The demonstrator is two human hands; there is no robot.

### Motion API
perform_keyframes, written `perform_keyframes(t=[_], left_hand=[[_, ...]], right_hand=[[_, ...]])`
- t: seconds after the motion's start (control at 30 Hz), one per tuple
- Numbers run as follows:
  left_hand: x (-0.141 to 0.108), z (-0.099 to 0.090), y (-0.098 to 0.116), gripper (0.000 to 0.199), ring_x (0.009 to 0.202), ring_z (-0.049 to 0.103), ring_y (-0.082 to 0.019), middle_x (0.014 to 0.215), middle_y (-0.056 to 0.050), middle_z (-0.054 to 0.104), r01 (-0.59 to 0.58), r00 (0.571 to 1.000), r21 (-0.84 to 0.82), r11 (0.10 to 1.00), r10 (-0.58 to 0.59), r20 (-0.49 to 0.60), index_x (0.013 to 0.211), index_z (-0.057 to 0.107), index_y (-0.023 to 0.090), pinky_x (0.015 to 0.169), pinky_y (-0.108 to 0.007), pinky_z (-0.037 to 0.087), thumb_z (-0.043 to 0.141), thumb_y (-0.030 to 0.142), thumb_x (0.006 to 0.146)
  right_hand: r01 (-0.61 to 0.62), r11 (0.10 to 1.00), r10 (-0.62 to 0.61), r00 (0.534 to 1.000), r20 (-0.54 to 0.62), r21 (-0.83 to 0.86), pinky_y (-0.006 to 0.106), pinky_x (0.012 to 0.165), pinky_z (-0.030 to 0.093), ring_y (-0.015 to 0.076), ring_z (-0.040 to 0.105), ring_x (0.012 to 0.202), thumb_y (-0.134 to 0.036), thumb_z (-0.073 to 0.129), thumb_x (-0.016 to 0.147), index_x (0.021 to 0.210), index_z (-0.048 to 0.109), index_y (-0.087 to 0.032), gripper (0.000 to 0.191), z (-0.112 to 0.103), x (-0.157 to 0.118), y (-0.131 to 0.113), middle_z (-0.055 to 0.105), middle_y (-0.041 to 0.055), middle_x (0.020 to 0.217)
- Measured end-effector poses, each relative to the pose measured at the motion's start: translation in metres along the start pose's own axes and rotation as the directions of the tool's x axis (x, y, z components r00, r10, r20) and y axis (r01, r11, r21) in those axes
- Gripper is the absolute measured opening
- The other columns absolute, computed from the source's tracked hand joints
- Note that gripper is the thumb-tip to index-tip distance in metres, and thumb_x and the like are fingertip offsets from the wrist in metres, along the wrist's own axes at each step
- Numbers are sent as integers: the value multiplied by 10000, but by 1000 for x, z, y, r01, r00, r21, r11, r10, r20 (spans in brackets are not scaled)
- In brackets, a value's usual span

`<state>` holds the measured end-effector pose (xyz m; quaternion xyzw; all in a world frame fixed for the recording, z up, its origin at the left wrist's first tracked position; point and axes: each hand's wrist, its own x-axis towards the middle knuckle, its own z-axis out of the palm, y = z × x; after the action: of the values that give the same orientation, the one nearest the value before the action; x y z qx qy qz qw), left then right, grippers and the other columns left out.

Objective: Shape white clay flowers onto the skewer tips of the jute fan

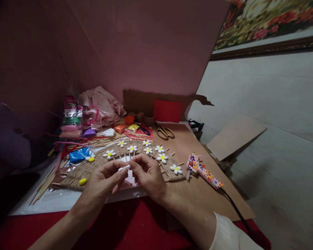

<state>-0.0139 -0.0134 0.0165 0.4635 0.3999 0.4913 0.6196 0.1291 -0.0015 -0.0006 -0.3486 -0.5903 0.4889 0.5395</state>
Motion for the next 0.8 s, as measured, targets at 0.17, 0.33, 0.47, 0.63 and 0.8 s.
perform_keyframes(t=[0.17,0.33,0.47,0.63,0.8], left_hand=[[-1,-1,1,204,495,517,-72,644,1,606,-26,1000,40,999,26,-1,776,634,144,458,-169,374,677,337,723],[-1,-2,1,224,465,427,-53,581,27,522,-31,1000,69,997,31,-1,702,605,140,446,-165,329,632,353,764],[-1,-2,2,256,434,385,-49,554,29,507,-32,999,89,996,31,16,691,600,145,425,-172,288,590,378,794],[0,-3,-3,247,398,376,-48,478,44,491,17,1000,38,999,-16,-3,664,587,147,388,-162,234,674,372,719],[4,-7,-4,227,398,395,-43,521,43,520,60,995,-149,987,-71,-74,650,565,150,388,-157,273,688,334,698]], right_hand=[[97,984,-94,995,28,-148,222,535,442,99,537,611,-299,597,823,942,652,-212,157,1,-1,-5,587,6,783],[214,915,-223,975,13,-342,255,639,448,133,559,712,-265,595,829,845,661,-192,101,0,-1,-7,591,19,776],[250,875,-266,964,20,-414,273,659,443,143,549,722,-233,572,841,832,634,-191,75,-1,-2,-6,584,24,774],[317,848,-315,946,78,-425,276,645,432,141,532,701,-195,582,821,790,623,-191,52,0,-4,-9,556,17,745],[51,998,-53,997,-51,-26,216,456,399,86,486,476,-286,668,758,771,605,-178,126,-2,1,-7,529,-33,593]])
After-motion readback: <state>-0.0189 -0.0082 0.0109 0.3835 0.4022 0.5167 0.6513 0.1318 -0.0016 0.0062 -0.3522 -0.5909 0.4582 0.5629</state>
